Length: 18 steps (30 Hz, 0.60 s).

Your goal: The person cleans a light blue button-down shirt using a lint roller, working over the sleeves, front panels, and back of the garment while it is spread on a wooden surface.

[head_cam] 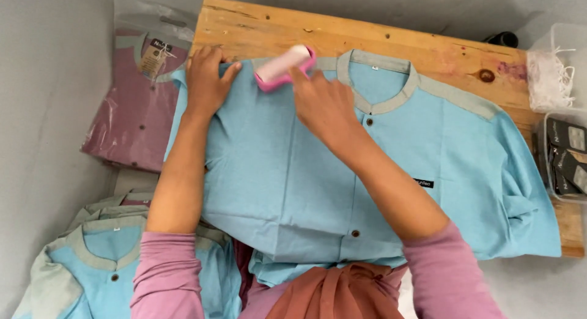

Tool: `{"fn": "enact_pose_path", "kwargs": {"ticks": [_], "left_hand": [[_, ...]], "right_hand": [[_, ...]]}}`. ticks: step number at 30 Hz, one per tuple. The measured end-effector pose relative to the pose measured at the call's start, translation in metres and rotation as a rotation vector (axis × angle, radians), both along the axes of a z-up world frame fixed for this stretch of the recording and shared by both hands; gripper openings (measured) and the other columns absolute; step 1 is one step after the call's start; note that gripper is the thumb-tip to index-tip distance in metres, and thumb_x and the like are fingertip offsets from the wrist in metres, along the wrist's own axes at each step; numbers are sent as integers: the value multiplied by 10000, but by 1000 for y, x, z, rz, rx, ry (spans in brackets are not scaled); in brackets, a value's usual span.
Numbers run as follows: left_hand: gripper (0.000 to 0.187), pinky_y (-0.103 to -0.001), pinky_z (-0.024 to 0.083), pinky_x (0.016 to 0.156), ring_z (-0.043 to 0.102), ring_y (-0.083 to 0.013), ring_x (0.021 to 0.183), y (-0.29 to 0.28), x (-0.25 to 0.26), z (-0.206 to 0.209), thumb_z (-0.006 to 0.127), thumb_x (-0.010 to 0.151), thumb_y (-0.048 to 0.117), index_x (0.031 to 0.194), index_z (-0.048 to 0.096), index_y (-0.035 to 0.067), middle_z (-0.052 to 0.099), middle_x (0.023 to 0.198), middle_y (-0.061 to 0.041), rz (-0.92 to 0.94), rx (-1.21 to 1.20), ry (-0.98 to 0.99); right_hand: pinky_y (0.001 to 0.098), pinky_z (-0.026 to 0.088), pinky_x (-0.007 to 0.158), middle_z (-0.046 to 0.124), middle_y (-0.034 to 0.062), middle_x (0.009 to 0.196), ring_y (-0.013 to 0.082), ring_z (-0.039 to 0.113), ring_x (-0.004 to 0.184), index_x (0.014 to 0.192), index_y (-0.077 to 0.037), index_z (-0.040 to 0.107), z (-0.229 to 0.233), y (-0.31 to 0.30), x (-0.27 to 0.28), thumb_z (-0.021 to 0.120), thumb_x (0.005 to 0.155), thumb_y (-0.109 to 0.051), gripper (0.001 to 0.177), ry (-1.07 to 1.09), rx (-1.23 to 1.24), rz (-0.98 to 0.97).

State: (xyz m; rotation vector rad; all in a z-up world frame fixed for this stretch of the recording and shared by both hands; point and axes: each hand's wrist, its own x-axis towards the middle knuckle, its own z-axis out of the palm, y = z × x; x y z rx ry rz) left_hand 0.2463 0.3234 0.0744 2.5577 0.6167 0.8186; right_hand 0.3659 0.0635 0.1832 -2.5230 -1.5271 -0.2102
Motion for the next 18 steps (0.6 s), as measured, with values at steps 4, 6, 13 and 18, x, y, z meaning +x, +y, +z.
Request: {"fn": "enact_pose_path", "kwargs": {"ticks": [4, 6, 13, 18], "left_hand": [[276, -447, 373, 869, 538, -296, 983, 1, -1, -1, 776, 989, 294, 912, 558, 143, 562, 971, -32, 1, -8, -7], [271, -446, 370, 864, 540, -292, 981, 1, 0, 0, 770, 992, 304, 918, 562, 148, 565, 982, -32, 3, -6, -3], [270, -438, 373, 839, 530, -269, 958, 0, -1, 2, 753, 1018, 295, 913, 554, 147, 567, 973, -16, -32, -33, 4], [262, -431, 371, 835, 537, -260, 951, -1, -2, 5, 764, 1001, 266, 908, 547, 154, 573, 971, -2, -43, -31, -19]], "right_hand": [[509, 401, 375, 639, 168, 828, 436, 578, 495, 1357, -147, 529, -8, 11, 6, 543, 1010, -178, 348, 20, -21, 30], [526, 411, 367, 644, 151, 867, 454, 580, 489, 1387, -203, 497, 1, -26, -7, 554, 1010, -204, 382, -13, -5, 36], [488, 429, 320, 586, 32, 877, 398, 467, 405, 1494, -320, 483, 70, -190, -63, 514, 1008, -316, 487, -24, -312, -73], [517, 418, 312, 602, 73, 880, 458, 535, 392, 1463, -288, 492, 54, -164, -41, 519, 1022, -335, 444, -36, -313, -96]]}}
